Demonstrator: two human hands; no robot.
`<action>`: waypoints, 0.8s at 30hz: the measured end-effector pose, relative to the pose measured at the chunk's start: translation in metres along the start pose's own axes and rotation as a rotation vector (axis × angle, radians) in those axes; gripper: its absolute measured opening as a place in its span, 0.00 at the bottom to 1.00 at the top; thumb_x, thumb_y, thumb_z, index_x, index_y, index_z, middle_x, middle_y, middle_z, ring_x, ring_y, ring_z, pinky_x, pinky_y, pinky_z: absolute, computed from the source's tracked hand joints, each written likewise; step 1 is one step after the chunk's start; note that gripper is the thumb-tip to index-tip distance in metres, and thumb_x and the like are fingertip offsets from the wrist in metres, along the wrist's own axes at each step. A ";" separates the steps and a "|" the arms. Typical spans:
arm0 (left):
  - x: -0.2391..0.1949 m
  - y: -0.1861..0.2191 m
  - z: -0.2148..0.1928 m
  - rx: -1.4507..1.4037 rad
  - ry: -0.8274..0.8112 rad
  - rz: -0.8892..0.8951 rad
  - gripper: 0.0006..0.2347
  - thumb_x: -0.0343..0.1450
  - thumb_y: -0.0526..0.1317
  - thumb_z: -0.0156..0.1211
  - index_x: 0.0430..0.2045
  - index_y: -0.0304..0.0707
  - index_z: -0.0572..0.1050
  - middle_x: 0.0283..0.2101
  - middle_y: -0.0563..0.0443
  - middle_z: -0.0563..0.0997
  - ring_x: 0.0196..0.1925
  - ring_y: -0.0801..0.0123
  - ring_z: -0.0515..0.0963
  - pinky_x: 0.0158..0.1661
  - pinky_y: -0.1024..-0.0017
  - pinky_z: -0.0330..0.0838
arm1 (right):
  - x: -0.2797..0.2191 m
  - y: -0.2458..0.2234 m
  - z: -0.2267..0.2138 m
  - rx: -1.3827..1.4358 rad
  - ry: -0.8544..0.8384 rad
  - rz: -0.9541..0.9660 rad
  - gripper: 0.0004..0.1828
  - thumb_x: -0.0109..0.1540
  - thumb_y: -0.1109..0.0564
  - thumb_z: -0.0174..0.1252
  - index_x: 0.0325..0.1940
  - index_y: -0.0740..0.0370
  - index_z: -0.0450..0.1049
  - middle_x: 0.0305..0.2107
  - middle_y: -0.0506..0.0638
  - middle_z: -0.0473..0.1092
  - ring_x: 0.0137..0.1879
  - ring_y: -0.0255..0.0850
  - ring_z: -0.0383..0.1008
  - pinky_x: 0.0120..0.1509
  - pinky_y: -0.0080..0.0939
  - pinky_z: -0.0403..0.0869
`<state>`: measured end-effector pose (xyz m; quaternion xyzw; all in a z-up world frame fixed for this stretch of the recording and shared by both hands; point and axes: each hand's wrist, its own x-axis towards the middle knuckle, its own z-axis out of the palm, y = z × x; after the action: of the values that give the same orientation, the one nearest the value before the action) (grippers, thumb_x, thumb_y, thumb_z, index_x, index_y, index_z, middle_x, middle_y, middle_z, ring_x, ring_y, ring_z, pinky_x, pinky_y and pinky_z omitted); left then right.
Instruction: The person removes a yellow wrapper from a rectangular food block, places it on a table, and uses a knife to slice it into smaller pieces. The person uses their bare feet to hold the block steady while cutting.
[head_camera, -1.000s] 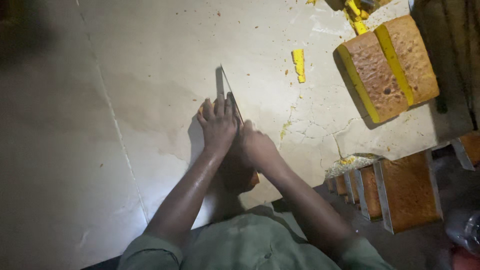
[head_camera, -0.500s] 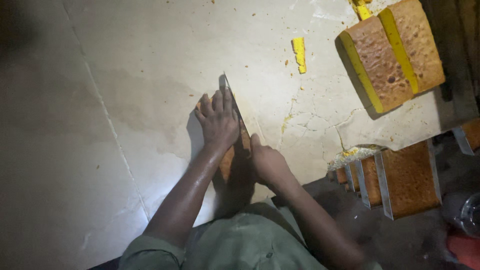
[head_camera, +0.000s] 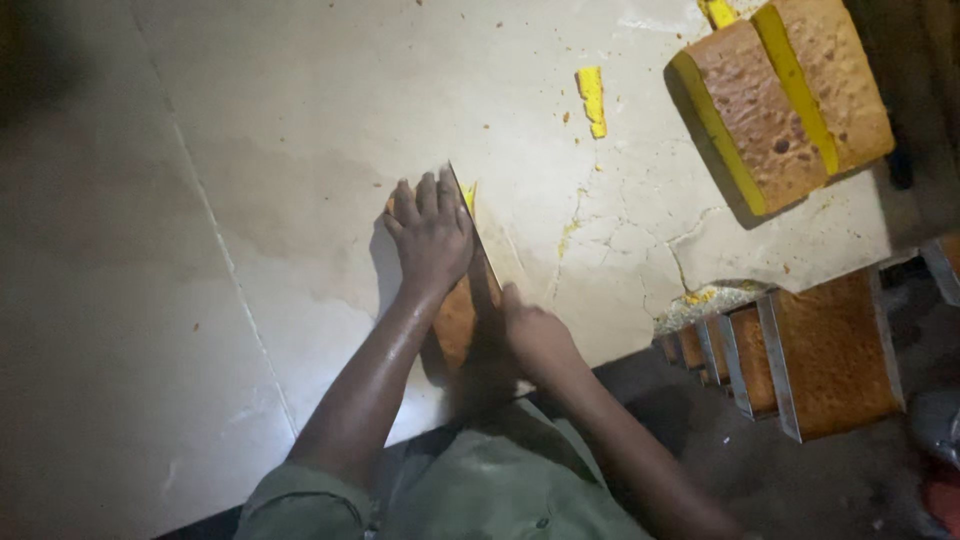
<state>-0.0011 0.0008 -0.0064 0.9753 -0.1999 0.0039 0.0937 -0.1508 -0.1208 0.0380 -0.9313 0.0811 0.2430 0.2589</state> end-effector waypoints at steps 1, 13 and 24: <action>-0.003 0.000 0.000 -0.004 0.001 0.003 0.28 0.75 0.48 0.50 0.71 0.40 0.56 0.70 0.37 0.61 0.71 0.32 0.55 0.57 0.23 0.54 | 0.005 0.000 0.003 -0.028 0.044 -0.036 0.24 0.63 0.57 0.52 0.60 0.70 0.57 0.30 0.67 0.76 0.37 0.63 0.79 0.40 0.60 0.76; -0.035 0.011 -0.006 0.054 0.085 0.067 0.29 0.76 0.48 0.50 0.72 0.39 0.55 0.75 0.35 0.52 0.76 0.35 0.47 0.63 0.26 0.49 | -0.020 0.021 0.029 0.043 0.109 -0.091 0.17 0.66 0.56 0.47 0.54 0.69 0.60 0.25 0.67 0.75 0.34 0.64 0.78 0.37 0.62 0.75; -0.143 0.037 -0.005 -0.088 0.012 0.048 0.30 0.71 0.45 0.55 0.69 0.33 0.60 0.74 0.30 0.55 0.77 0.34 0.50 0.68 0.41 0.54 | -0.066 0.005 0.004 0.069 -0.008 -0.074 0.28 0.58 0.50 0.57 0.54 0.71 0.57 0.28 0.69 0.75 0.37 0.67 0.78 0.40 0.64 0.75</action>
<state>-0.1466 0.0240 -0.0009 0.9651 -0.2229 0.0031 0.1375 -0.2117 -0.1211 0.0652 -0.9231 0.0539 0.2343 0.3002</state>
